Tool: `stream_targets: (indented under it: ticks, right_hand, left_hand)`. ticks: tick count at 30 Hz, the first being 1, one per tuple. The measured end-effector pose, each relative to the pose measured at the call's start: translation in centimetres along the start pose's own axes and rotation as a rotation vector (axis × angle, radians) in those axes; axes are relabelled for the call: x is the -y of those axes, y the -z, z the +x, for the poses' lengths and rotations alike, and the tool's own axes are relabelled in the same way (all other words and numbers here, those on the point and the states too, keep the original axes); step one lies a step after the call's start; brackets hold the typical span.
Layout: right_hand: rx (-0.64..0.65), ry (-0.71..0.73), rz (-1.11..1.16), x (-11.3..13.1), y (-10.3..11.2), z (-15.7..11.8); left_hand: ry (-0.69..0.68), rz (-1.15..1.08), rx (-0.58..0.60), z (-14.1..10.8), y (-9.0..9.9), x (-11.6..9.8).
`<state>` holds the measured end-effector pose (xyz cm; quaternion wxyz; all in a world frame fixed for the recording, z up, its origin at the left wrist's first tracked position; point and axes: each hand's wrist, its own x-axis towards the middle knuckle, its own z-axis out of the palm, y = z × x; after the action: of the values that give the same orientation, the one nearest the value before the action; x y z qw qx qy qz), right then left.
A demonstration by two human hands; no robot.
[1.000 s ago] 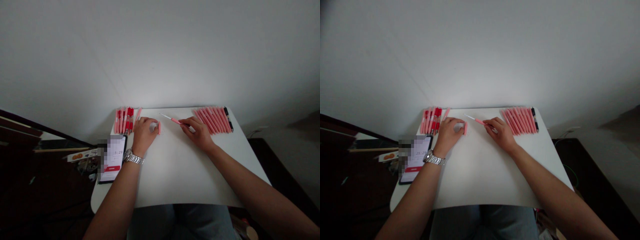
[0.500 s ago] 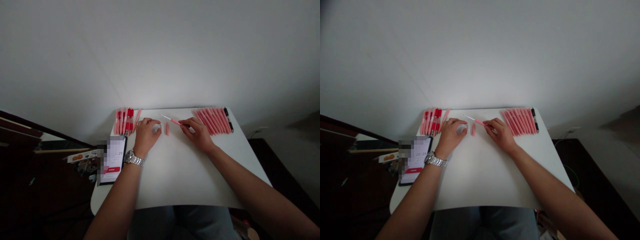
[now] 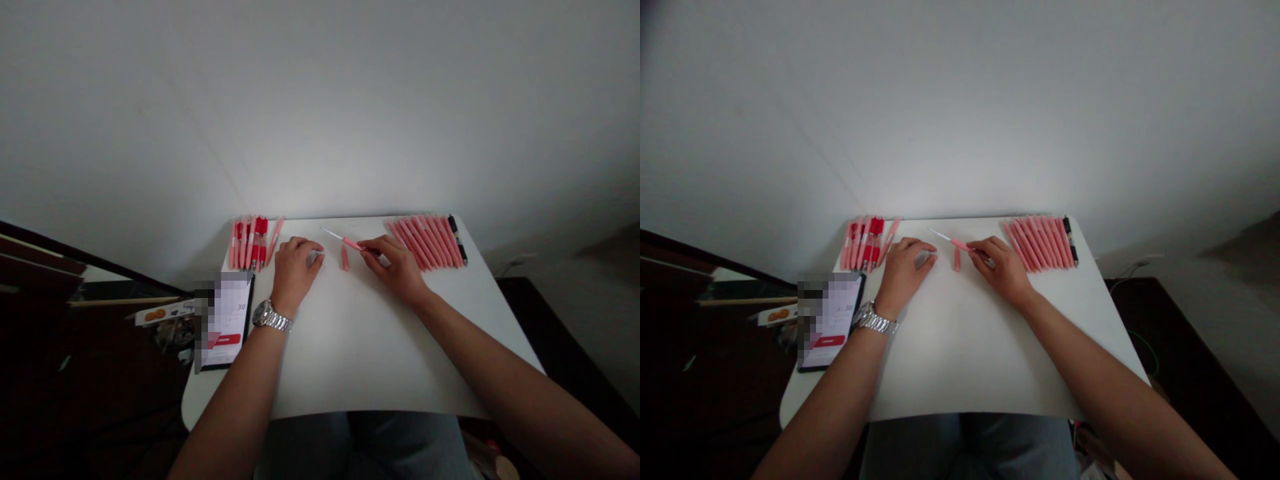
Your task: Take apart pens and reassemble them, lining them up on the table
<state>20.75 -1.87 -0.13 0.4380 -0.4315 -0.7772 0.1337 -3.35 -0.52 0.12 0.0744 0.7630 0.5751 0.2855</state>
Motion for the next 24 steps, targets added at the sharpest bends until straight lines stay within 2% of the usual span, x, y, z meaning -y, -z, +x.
stream_targets:
  ticks: [9, 17, 24]
  right_hand:
    - [0.007, -0.009, -0.002, -0.1, 0.1, 0.0]
    - [0.012, -0.015, 0.008, 0.1, 0.2, 0.0]
    - [0.0, 0.007, 0.003, -0.2, 0.0, 0.0]
  left_hand:
    - [0.039, 0.003, -0.037, 0.0, 0.4, -0.1]
    - [0.178, 0.282, -0.037, -0.5, 1.7, -1.2]
    - [0.164, 0.415, -0.045, -0.9, 2.0, -1.5]
